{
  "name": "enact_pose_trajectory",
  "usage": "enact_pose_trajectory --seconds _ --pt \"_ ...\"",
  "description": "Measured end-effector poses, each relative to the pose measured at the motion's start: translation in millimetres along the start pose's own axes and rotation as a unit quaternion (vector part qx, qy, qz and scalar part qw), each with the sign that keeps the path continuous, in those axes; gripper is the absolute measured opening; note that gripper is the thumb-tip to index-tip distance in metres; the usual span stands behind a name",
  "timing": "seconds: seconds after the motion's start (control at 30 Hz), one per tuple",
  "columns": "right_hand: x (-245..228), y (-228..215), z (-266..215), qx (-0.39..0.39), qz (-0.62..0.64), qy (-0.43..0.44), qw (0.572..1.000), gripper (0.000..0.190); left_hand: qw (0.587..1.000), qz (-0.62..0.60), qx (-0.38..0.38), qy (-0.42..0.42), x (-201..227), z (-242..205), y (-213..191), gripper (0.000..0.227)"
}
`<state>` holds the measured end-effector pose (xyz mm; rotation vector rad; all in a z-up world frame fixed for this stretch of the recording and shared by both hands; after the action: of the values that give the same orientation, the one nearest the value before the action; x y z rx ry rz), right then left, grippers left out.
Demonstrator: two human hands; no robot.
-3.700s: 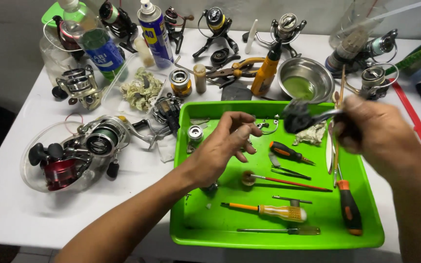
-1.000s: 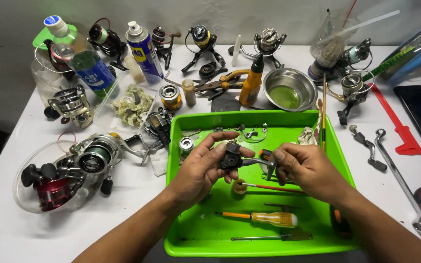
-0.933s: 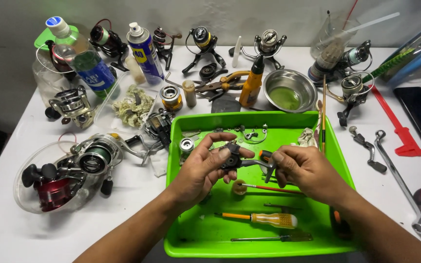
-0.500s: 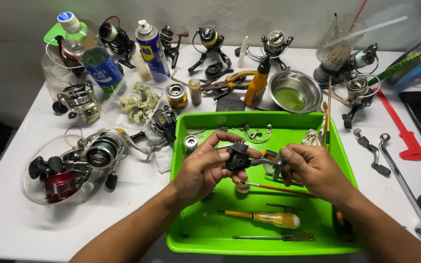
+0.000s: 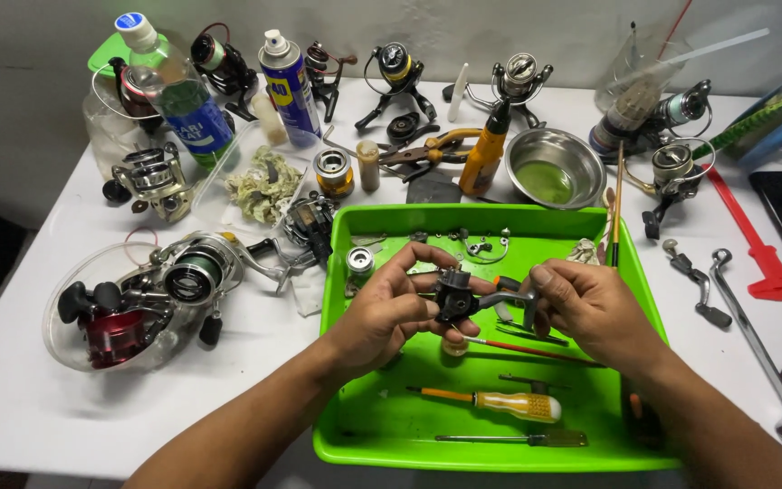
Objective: Repairing and maintaining a fishing reel by applying grease to internal parts and assembling the housing
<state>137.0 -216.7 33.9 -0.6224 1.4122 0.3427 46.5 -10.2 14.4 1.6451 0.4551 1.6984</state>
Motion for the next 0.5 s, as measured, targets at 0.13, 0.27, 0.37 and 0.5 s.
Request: enact_pose_trajectory --seconds 0.13,0.27,0.37,0.5 --pt "-2.0 -0.9 0.3 0.002 -0.027 -0.002 1.0 0.042 1.0 0.012 0.002 -0.004 -4.8 1.6 -4.9 0.053" --pt "-2.8 -2.7 1.3 0.006 -0.051 -0.012 0.999 0.044 1.0 0.03 0.004 0.002 -3.7 1.9 -3.2 0.061" --pt "-1.9 -0.7 -2.1 0.006 -0.043 -0.003 0.999 0.043 0.999 0.039 0.012 -0.003 -5.3 -0.4 -1.4 0.06" --pt "-1.5 -1.2 -1.7 0.013 -0.024 0.001 1.0 0.043 0.998 0.057 0.018 -0.01 -5.1 -0.6 -0.1 0.053"
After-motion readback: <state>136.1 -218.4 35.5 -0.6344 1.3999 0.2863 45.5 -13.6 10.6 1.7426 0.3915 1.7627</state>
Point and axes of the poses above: each hand's wrist, its own z-axis towards the middle knuckle, its own y-axis out of the palm, x = y × z, the point moved 4 cm from there along z, towards the middle knuckle
